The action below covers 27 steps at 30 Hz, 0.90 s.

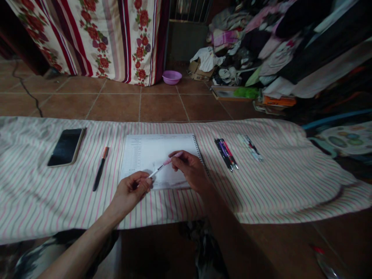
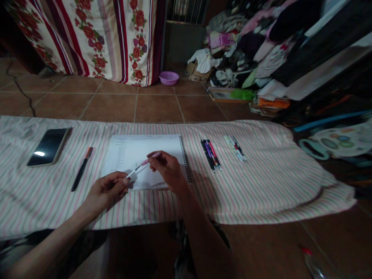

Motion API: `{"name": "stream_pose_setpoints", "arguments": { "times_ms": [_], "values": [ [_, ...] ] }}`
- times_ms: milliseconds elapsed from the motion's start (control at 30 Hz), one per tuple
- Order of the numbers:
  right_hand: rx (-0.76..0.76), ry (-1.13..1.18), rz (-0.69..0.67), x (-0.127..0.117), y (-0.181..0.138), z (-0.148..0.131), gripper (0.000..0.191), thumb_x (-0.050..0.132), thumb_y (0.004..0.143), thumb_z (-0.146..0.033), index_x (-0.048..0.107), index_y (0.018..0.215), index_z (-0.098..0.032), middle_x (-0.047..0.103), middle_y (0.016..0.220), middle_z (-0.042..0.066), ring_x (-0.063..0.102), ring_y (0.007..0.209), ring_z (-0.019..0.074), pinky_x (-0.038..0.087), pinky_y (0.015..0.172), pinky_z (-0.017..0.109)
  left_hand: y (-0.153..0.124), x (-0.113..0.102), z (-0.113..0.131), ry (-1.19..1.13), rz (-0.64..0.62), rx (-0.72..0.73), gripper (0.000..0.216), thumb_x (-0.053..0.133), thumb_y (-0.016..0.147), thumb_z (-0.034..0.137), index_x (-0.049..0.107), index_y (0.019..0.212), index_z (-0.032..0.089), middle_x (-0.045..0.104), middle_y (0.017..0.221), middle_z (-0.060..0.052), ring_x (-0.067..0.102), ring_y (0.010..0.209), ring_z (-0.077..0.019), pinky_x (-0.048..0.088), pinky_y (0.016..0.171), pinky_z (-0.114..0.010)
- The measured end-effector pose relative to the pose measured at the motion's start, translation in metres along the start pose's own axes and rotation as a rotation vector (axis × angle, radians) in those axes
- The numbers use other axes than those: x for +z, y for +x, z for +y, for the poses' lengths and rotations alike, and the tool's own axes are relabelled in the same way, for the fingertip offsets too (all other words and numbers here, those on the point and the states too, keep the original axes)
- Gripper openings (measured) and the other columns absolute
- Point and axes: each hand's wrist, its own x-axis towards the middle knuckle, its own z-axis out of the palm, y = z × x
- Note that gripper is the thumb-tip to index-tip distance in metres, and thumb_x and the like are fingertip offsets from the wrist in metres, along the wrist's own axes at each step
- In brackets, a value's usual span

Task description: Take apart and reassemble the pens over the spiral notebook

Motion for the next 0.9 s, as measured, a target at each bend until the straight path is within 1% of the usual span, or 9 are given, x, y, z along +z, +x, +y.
{"name": "stream_pose_setpoints", "arguments": {
  "times_ms": [133,233,433,633,767,900],
  "values": [
    [-0.004,-0.01,-0.007,-0.0004,-0.0003,-0.0002,0.013,0.064,0.074,-0.029,0.06,0.074,-0.017,0.065,0.071,0.001,0.047,0.055,0.0085,0.04,0.053,0.024,-0.0003,0.0002,0.0009,-0.002,-0.002,-0.005,0.033,0.071,0.064,0.042,0.062,0.078,0.014,0.053,0.053,0.002,0.04,0.043,-0.0057,0.029,0.041,-0.018],
    [-0.008,-0.023,-0.024,-0.0004,-0.0006,-0.0015,0.012,0.064,0.075,-0.03,0.06,0.075,-0.018,0.065,0.07,0.001,0.046,0.055,0.0085,0.04,0.054,0.024,-0.0005,-0.0002,0.0,0.011,-0.014,0.001,0.031,0.069,0.067,0.042,0.061,0.078,0.014,0.052,0.053,0.003,0.039,0.043,-0.0056,0.028,0.041,-0.018],
    [0.039,-0.039,-0.039,0.0009,-0.0011,-0.0049,0.015,0.065,0.072,-0.032,0.061,0.076,-0.019,0.063,0.064,-0.001,0.048,0.055,0.0095,0.04,0.054,0.024,-0.0008,-0.0013,-0.0006,0.028,-0.02,0.006,0.027,0.068,0.069,0.039,0.062,0.079,0.015,0.051,0.053,0.003,0.039,0.043,-0.0056,0.028,0.041,-0.019],
    [0.073,-0.073,-0.076,0.0033,-0.002,-0.0024,0.014,0.066,0.071,-0.032,0.063,0.077,-0.019,0.068,0.071,0.001,0.049,0.058,0.0098,0.04,0.055,0.024,-0.0028,-0.0005,0.0037,0.046,-0.027,0.011,0.028,0.069,0.067,0.039,0.063,0.078,0.014,0.052,0.053,0.002,0.04,0.044,-0.0056,0.029,0.041,-0.018],
    [0.075,-0.09,-0.08,0.0054,-0.0022,-0.0014,0.015,0.066,0.07,-0.035,0.063,0.075,-0.02,0.067,0.072,0.001,0.051,0.059,0.0104,0.041,0.055,0.024,-0.0031,-0.0005,0.0039,0.042,-0.022,0.014,0.029,0.069,0.067,0.04,0.062,0.079,0.015,0.053,0.055,0.002,0.041,0.045,-0.0068,0.03,0.042,-0.019],
    [0.09,-0.086,-0.087,0.0075,-0.0025,0.0009,0.016,0.067,0.069,-0.035,0.064,0.074,-0.02,0.065,0.073,0.001,0.051,0.059,0.01,0.042,0.055,0.023,-0.003,-0.0016,0.0029,0.048,-0.033,0.032,0.026,0.068,0.069,0.039,0.063,0.08,0.016,0.052,0.054,0.003,0.041,0.046,-0.0068,0.03,0.043,-0.019]
  ]
}}
